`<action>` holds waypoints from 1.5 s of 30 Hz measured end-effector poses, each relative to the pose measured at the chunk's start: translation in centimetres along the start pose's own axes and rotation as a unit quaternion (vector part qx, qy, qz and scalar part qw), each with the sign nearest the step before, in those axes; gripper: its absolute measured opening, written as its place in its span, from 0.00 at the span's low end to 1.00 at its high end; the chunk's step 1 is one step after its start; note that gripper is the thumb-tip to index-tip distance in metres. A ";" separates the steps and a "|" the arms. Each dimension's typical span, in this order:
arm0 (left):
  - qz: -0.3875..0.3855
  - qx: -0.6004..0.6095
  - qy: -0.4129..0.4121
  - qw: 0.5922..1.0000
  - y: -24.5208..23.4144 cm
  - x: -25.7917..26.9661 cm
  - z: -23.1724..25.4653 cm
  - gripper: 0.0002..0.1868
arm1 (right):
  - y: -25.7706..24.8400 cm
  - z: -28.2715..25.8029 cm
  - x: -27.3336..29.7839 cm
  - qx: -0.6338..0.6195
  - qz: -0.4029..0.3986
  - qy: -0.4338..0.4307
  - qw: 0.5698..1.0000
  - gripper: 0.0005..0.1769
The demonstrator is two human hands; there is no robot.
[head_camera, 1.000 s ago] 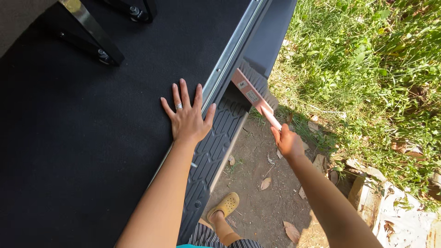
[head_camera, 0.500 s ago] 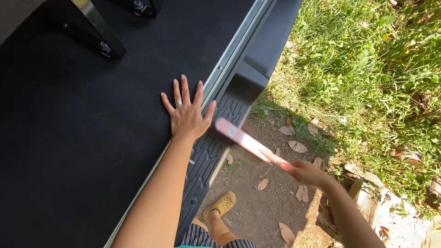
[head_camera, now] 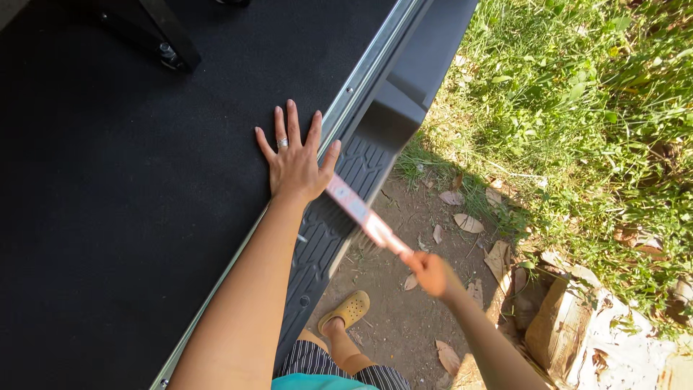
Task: The person cleans the interior floor and steps of a van using a brush, sweeping dirt out of the vehicle and clearing the floor space.
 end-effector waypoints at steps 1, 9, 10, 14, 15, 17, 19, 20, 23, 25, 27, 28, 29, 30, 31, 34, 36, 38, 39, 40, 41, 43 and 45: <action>0.001 0.000 0.002 1.000 0.1 0.0 0.0 0.39 | -2.2 -0.5 0.1 0.013 0.061 0.043 0.997 0.27; 0.007 0.001 0.007 1.000 -0.4 0.0 0.2 0.40 | 2.6 -0.7 8.3 -0.049 0.020 0.016 0.998 0.25; 0.006 0.002 0.013 1.000 -0.7 -0.2 0.3 0.40 | 3.0 -0.4 7.0 -0.053 0.023 0.019 0.998 0.25; 0.006 0.008 0.004 1.000 -0.9 0.5 0.4 0.39 | 2.3 1.0 -0.1 -0.079 0.013 -0.040 0.996 0.31; 0.006 0.013 0.003 1.000 -1.0 0.5 0.4 0.39 | 0.9 1.7 -1.2 -0.118 0.060 -0.011 0.991 0.33; 0.009 0.012 0.006 1.000 -1.1 0.7 0.6 0.39 | -1.2 2.4 -1.3 -0.157 0.109 0.021 0.981 0.34; 0.015 0.010 0.011 1.000 -1.1 0.5 0.6 0.39 | -4.0 1.5 2.0 0.005 0.325 0.078 0.943 0.27; 0.011 0.004 0.011 1.000 -1.2 0.2 0.5 0.39 | -2.4 0.0 2.7 -0.054 0.308 0.064 0.948 0.26; 0.015 0.005 0.006 1.000 -1.0 0.0 0.7 0.39 | 3.2 -3.0 4.3 -0.191 0.213 -0.027 0.958 0.26; 0.015 0.007 0.000 1.000 -0.9 0.4 0.6 0.39 | 6.4 -3.4 1.5 -0.243 0.110 0.018 0.963 0.27; 0.026 0.021 0.006 0.999 -0.9 0.4 0.5 0.38 | 7.4 -1.7 -0.8 -0.246 0.048 0.090 0.964 0.29; 0.026 0.020 0.004 0.999 -0.9 0.6 0.4 0.38 | 5.3 0.3 -1.3 -0.198 0.087 0.117 0.969 0.29; 0.029 0.025 0.006 0.999 -1.0 0.5 0.5 0.37 | 3.7 2.3 -0.8 -0.200 0.090 0.113 0.969 0.29; 0.032 0.029 0.009 0.999 -1.2 0.4 0.6 0.37 | 0.4 4.3 1.1 -0.149 0.182 0.079 0.969 0.29; 0.035 0.030 0.010 0.999 -1.2 0.3 0.6 0.37 | -2.2 5.3 2.8 -0.094 0.272 0.047 0.957 0.29; 0.036 0.011 0.012 0.999 -1.2 0.4 0.8 0.37 | -3.1 11.8 6.4 -0.161 0.235 0.263 0.922 0.32; 0.042 -0.022 0.018 0.999 -0.9 0.4 0.9 0.37 | -3.8 10.4 6.7 -0.216 0.240 0.218 0.921 0.27; 0.050 -0.066 0.014 0.997 -0.7 0.1 1.0 0.35 | -5.3 7.0 5.5 -0.320 0.230 0.137 0.909 0.21; 0.049 -0.105 0.013 0.993 -0.5 0.2 1.2 0.34 | -7.1 5.3 3.5 -0.366 0.219 0.108 0.898 0.18; 0.050 -0.104 0.013 0.993 -0.4 0.2 1.2 0.34 | -9.4 3.1 0.9 -0.367 0.218 0.062 0.902 0.16; 0.048 -0.098 0.015 0.994 -0.3 0.2 1.1 0.34 | -11.9 0.9 -1.8 -0.369 0.218 0.015 0.904 0.14; 0.049 -0.092 0.018 0.994 -0.4 0.1 1.1 0.33 | -18.3 -2.6 -7.4 -0.306 0.302 -0.028 0.902 0.12; 0.049 -0.094 0.012 0.994 -0.6 0.2 1.1 0.34 | -26.3 -7.4 -12.1 -0.122 0.432 -0.095 0.889 0.14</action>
Point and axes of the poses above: each hand's wrist, its own x-axis away from the middle knuckle, its own y-axis out of the palm, z = x × y, the point moved 9 cm from there along -x, towards the middle knuckle, and after that the axes turned 7 degrees about y, right-handed, at the moved point
